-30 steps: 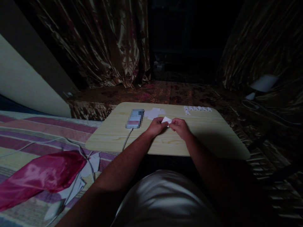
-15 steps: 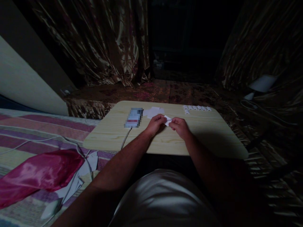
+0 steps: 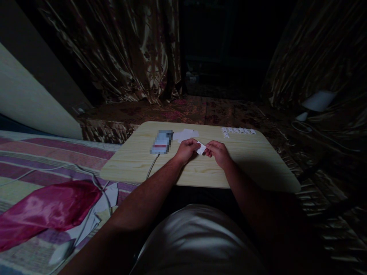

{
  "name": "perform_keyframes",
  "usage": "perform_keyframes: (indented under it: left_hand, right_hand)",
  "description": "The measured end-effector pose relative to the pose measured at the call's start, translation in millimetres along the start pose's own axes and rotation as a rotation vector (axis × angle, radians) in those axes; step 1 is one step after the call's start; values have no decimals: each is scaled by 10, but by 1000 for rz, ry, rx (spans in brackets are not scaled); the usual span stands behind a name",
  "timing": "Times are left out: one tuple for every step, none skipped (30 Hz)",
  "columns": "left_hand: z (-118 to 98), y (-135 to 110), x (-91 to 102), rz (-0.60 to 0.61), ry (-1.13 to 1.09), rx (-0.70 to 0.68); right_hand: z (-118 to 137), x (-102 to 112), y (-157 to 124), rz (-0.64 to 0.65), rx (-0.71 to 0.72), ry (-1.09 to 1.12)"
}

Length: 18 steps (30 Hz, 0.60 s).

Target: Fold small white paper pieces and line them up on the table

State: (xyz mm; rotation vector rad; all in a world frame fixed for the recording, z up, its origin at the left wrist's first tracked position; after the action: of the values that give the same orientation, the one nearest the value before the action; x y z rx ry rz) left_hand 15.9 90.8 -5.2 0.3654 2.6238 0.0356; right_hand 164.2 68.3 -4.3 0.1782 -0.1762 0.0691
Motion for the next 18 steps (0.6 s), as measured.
perform_keyframes:
  left_hand:
    - [-4, -4, -6, 3, -1, 1]
    - [-8, -7, -12, 8, 1, 1]
    - [-10, -9, -17, 13, 6, 1]
    - [-10, -10, -19, 18, 11, 1]
    - [-8, -10, -20, 22, 16, 4]
    - [-3, -9, -19, 25, 19, 8]
    - [1, -7, -17, 28, 23, 10]
    - [4, -4, -15, 32, 28, 9]
    - [5, -1, -13, 36, 31, 6]
    - [5, 2, -11, 40, 33, 2]
    - [4, 5, -11, 45, 35, -2]
    - [4, 8, -11, 49, 36, -3]
    - [6, 10, -10, 49, 34, 1]
    - [9, 11, -9, 46, 30, 7]
    - [11, 12, -7, 41, 25, 14]
    - [13, 11, -6, 35, 21, 20]
    - [14, 10, -7, 30, 18, 25]
    - [14, 9, -10, 28, 19, 28]
  right_hand:
    - [-3, 3, 1, -2, 1, 3]
    - [-4, 4, 1, -2, 4, 4]
    - [-4, 5, 0, -3, 10, 6]
    - [-4, 5, -1, -1, 17, 7]
    - [-5, 5, -1, 0, 24, 10]
    - [-7, 6, -1, 0, 30, 15]
    - [-11, 6, 1, 2, 34, 21]
    - [-17, 7, 4, 2, 36, 27]
    - [-23, 8, 7, 4, 37, 31]
    - [-29, 7, 10, 8, 36, 33]
    - [-33, 6, 12, 10, 35, 34]
    - [-34, 5, 12, 12, 34, 32]
    - [-33, 4, 11, 13, 33, 26]
    - [-27, 4, 7, 13, 33, 18]
    - [-20, 1, 2, 14, 32, 5]
    - [-8, -1, -4, 12, 36, -9]
    - [7, -4, -12, 10, 43, -24]
    - [25, -9, -19, 8, 54, -34]
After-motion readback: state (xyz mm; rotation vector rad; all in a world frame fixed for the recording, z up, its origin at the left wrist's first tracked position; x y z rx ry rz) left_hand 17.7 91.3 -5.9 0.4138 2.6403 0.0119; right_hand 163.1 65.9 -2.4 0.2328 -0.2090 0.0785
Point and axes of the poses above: each hand's wrist, its own y-axis towards the middle knuckle, its own x-axis out of the back of the hand, z = x × y, the point moved 7 cm from there along y, towards the middle knuckle, and after that the axes turned 14 degrees about -y, right-handed, at the moved point
